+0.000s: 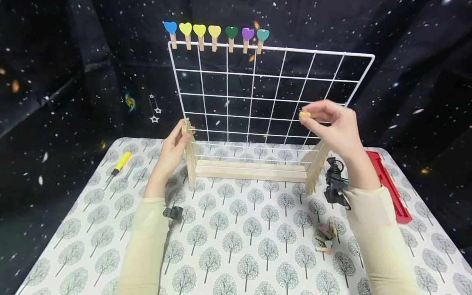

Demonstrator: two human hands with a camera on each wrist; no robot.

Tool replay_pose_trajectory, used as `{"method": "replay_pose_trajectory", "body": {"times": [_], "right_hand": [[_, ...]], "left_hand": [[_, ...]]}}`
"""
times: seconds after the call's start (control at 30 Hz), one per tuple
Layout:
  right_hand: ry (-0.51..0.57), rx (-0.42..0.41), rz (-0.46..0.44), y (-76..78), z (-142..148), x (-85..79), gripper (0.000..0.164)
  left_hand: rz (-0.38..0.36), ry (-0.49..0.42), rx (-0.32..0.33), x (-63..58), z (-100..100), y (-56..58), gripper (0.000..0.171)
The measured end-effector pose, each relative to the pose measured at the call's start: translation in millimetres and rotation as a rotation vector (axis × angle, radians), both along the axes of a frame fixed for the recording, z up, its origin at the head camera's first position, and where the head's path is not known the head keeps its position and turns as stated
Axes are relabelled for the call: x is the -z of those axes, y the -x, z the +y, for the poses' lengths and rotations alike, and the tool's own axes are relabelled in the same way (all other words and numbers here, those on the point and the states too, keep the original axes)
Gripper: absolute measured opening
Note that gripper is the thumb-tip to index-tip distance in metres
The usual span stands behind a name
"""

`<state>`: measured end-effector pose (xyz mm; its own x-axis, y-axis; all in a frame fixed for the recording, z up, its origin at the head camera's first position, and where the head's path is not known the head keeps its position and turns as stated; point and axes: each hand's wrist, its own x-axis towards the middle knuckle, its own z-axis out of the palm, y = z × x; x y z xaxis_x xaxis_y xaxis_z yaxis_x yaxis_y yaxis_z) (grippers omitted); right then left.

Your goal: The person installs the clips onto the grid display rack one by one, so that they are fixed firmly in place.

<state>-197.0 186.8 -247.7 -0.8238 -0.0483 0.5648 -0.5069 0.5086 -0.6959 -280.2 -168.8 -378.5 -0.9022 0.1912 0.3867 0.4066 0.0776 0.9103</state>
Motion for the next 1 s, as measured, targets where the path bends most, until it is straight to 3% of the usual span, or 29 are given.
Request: {"method": "replay_pose_trajectory", "body": {"times": [0.13, 0.27, 0.4, 0.57, 0.67, 0.83, 1.0], "right_hand": [[0.069, -0.017, 0.055, 11.7, -13.1, -23.6, 0.021], [0.087, -0.014, 0.145, 23.6, -21.9, -43.3, 0.021], [0.13, 0.01, 0.259, 22.8, -39.0, -67.9, 0.016], [0.182, 0.003, 0.34, 21.7, -54.3, -90.9, 0.014], [0.169, -0.012, 0.329, 23.5, -59.2, -99.6, 0.014], [0.142, 0.047, 0.278, 33.7, -64.1, -103.8, 0.015], [0.216, 0.071, 0.226, 49.2, -62.5, -102.5, 0.015]], "left_hand": [[-0.011, 0.0, 0.008, -8.2, 3.0, -7.8, 0.048], [-0.002, 0.001, 0.007, -9.8, 4.0, -8.5, 0.048], [0.0, -0.009, 0.007, -10.5, 4.7, -8.2, 0.049], [-0.004, -0.008, 0.004, -11.0, 5.3, -8.2, 0.049], [-0.008, -0.012, 0.003, -11.7, 5.4, -8.2, 0.05], [-0.015, -0.01, -0.008, -12.1, 4.3, -10.0, 0.05], [-0.006, -0.014, -0.009, -12.4, 3.1, -10.5, 0.049]]}}
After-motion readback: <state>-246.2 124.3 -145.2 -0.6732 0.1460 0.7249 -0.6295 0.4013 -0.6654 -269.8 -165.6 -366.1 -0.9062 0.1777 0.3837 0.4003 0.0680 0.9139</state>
